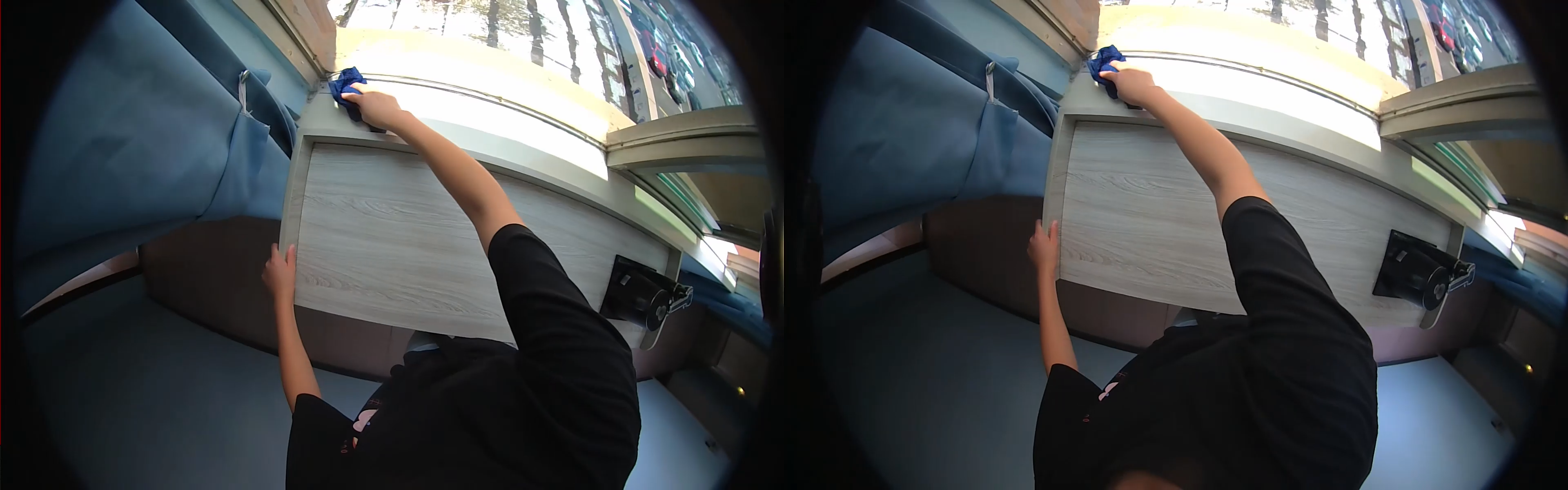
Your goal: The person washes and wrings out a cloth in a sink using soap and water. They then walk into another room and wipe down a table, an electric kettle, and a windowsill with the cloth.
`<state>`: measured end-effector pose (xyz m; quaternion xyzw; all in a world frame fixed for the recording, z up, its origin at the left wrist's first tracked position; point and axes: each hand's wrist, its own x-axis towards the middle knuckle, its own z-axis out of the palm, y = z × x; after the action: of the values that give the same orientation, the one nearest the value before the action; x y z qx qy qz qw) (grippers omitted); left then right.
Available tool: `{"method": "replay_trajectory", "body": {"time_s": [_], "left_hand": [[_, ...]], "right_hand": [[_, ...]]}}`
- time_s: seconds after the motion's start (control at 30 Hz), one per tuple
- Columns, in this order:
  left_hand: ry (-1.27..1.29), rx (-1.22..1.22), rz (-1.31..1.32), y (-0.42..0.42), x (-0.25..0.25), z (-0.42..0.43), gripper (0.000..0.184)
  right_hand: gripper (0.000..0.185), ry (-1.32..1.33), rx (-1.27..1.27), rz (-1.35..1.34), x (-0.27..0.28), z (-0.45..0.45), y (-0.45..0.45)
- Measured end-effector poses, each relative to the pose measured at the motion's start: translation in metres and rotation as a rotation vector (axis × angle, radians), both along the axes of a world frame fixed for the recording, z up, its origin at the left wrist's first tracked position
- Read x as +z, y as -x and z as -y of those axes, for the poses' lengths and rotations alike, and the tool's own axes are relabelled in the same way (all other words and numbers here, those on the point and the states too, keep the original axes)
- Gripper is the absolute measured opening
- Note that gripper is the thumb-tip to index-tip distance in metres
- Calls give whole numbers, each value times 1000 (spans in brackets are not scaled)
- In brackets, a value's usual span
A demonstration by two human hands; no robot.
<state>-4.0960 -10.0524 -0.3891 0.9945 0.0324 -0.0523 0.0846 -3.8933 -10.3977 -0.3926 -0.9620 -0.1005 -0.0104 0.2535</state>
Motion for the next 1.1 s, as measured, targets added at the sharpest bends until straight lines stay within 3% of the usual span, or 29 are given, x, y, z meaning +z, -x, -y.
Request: {"method": "replay_trajectory", "body": {"time_s": [0.1,0.13,0.2,0.3,0.43,0.53,0.63,0.73,0.83,0.9,0.93,1.1], "left_hand": [[-17,-15,2,2,3,0,47],[-17,-5,-21,2,8,3,47],[-15,2,-16,2,4,1,48],[-59,5,-13,1,0,-2,50],[-49,-8,11,1,-3,-2,51],[-70,5,17,0,-2,-5,50],[-43,38,10,-3,-1,-2,50],[-90,76,-11,-2,6,4,50],[-103,86,13,0,4,6,49],[-90,85,8,-1,4,7,49],[-85,80,1,0,5,7,49],[-84,66,-15,-3,-1,2,49]], "right_hand": [[57,100,-30,92,-11,101,55],[56,99,-93,-26,4,132,83],[55,185,-215,39,-3,202,136],[55,237,-475,-118,16,292,220],[54,396,-753,-11,-4,375,308],[47,181,-808,241,-6,374,340],[42,83,-1087,612,28,314,360],[43,-52,-1521,748,2,296,391],[45,-81,-1685,478,-55,285,402],[47,142,-1596,220,-48,263,378],[47,118,-1568,168,-48,251,356],[51,214,-1479,78,-34,180,289]]}}
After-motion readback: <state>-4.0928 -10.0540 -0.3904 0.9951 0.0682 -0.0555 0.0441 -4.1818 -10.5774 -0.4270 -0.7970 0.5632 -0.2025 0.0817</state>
